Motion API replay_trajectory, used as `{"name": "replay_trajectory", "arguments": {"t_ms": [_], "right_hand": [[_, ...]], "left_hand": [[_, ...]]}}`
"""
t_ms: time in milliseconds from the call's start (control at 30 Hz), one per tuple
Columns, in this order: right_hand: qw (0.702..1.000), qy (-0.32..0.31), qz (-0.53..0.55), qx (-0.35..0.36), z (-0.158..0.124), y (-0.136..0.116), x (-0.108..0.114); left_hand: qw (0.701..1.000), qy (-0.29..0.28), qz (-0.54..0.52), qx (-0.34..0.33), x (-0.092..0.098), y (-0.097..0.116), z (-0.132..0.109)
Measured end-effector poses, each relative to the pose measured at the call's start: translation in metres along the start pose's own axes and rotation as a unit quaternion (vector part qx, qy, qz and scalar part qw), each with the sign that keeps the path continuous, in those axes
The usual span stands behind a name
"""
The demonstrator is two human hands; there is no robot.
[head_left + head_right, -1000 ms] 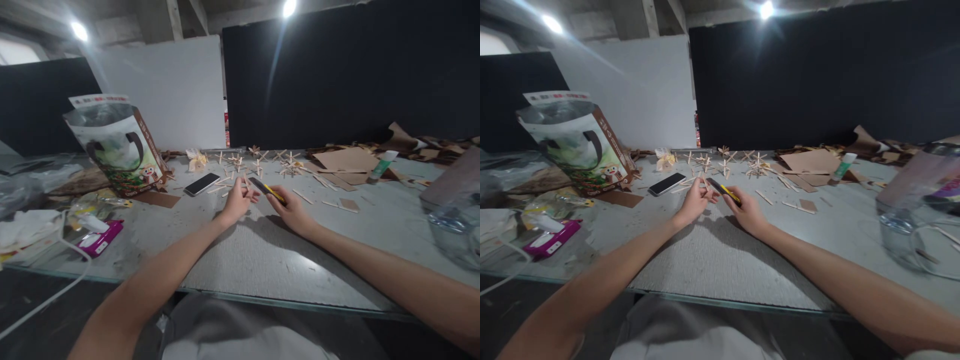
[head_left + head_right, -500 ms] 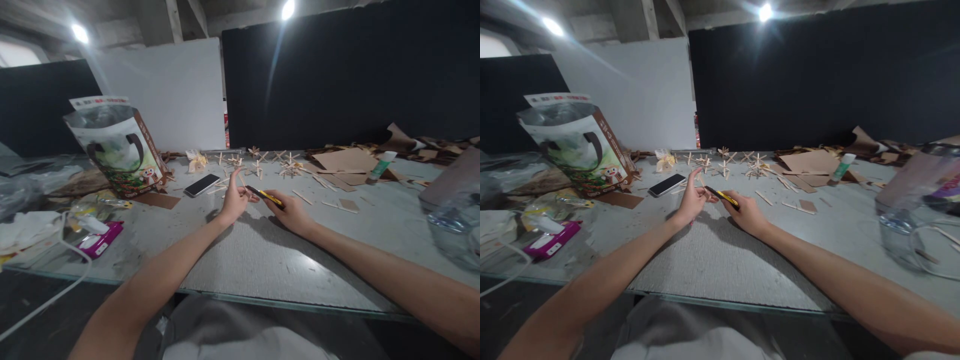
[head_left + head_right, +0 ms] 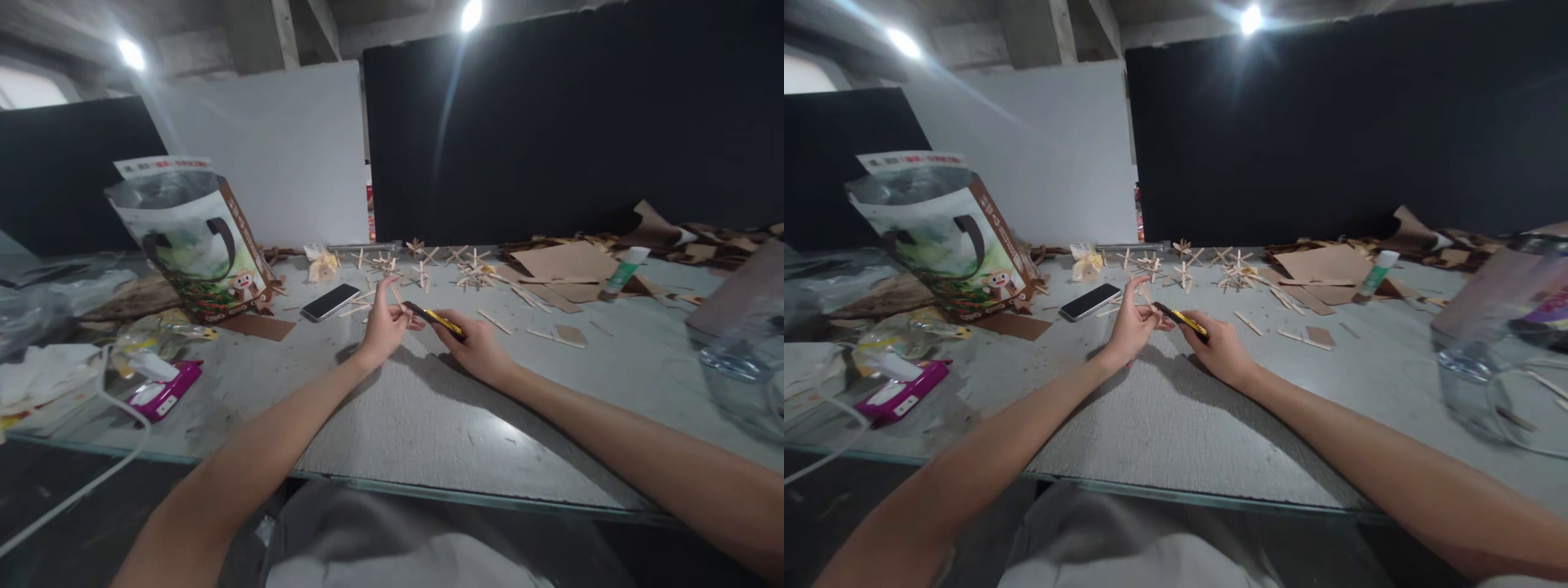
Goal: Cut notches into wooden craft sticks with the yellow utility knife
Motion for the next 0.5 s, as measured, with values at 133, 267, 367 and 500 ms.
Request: {"name": "replay_trajectory", "arguments": {"t_ms": [133,267,367,500], "right_hand": [[1.000,-0.009,-0.007,-0.004,0.000,0.000,0.000],[0.999,-0.021,-0.029,-0.013,-0.002,-0.003,0.000],[0.999,-0.025,-0.036,-0.011,-0.003,-0.005,0.001],[0.999,-0.026,-0.034,-0.008,-0.003,-0.007,0.001]], "left_hand": [[1.000,0.000,-0.001,0.003,0.000,-0.001,-0.001],[1.000,0.000,0.002,0.001,0.002,-0.005,0.001],[1.000,0.007,-0.002,0.013,0.004,-0.010,0.003],[1.000,0.014,-0.008,0.025,0.004,-0.015,0.005]]}}
Point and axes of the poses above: each hand's wrist, its own z-axis towards the middle knuckle, its own x-axis out of the back of the hand, y = z × x, the point moved 5 cm from there along z, towards the middle knuckle, and after that the axes turned 3 degrees about -y, right-handed, at the moved point
